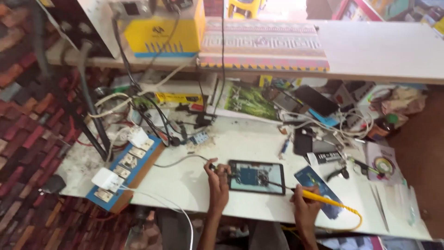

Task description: The person uses a soldering iron and a small screwdriver to work on the exposed circuit board of a disassembled tablet. They repeatedly apply heat to specific points on the board while holding the device steady.

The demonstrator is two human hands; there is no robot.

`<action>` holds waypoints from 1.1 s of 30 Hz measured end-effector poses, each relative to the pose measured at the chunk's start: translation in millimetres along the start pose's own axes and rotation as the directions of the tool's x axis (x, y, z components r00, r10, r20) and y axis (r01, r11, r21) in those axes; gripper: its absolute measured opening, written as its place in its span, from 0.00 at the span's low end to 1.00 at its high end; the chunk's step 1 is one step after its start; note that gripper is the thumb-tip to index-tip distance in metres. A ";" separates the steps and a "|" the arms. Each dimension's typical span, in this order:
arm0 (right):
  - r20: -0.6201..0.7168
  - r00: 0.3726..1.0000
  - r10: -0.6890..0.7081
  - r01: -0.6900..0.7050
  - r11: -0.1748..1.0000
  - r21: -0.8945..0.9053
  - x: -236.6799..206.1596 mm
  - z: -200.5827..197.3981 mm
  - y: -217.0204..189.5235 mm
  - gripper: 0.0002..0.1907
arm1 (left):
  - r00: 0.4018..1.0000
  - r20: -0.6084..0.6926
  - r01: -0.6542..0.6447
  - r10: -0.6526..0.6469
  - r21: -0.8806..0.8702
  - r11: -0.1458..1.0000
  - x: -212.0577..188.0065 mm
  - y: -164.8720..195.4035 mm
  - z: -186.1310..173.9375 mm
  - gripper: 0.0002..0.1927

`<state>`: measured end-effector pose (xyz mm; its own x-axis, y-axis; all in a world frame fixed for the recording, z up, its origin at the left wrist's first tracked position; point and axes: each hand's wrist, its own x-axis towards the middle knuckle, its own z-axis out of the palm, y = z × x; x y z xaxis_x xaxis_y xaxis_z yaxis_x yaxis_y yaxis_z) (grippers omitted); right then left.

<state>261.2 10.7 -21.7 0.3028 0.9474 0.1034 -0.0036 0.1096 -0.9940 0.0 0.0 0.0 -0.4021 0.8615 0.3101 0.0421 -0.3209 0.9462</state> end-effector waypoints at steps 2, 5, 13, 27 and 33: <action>-0.007 1.000 0.011 -0.011 0.998 -0.061 3.6 2.3 8.5 0.10 | 0.995 -0.022 0.094 -0.094 -0.011 0.995 -4.6 -6.9 -0.4 0.24; 0.023 0.999 -0.036 0.036 0.999 0.016 -5.9 10.5 10.4 0.09 | 1.000 -0.008 -0.010 0.010 -0.005 1.000 -2.0 -8.2 -8.6 0.23; 0.060 0.997 -0.052 0.046 0.994 0.098 4.6 37.4 -6.7 0.09 | 0.996 0.034 -0.080 0.077 0.089 0.993 15.8 -0.9 -20.0 0.19; 0.044 0.996 -0.076 0.071 0.992 0.106 39.4 21.0 -6.0 0.08 | 0.997 0.001 -0.076 0.076 0.067 0.995 31.2 -10.5 14.7 0.21; 0.072 0.994 -0.076 0.069 0.993 0.097 36.6 25.1 -4.4 0.08 | 1.000 -0.019 -0.018 0.019 0.070 0.997 31.4 -6.7 9.9 0.24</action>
<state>248.4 52.5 -12.7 0.2328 0.9555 0.1813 -0.0756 0.2037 -0.9761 -3.8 33.1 4.4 -0.4182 0.8476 0.3266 0.1130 -0.3082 0.9446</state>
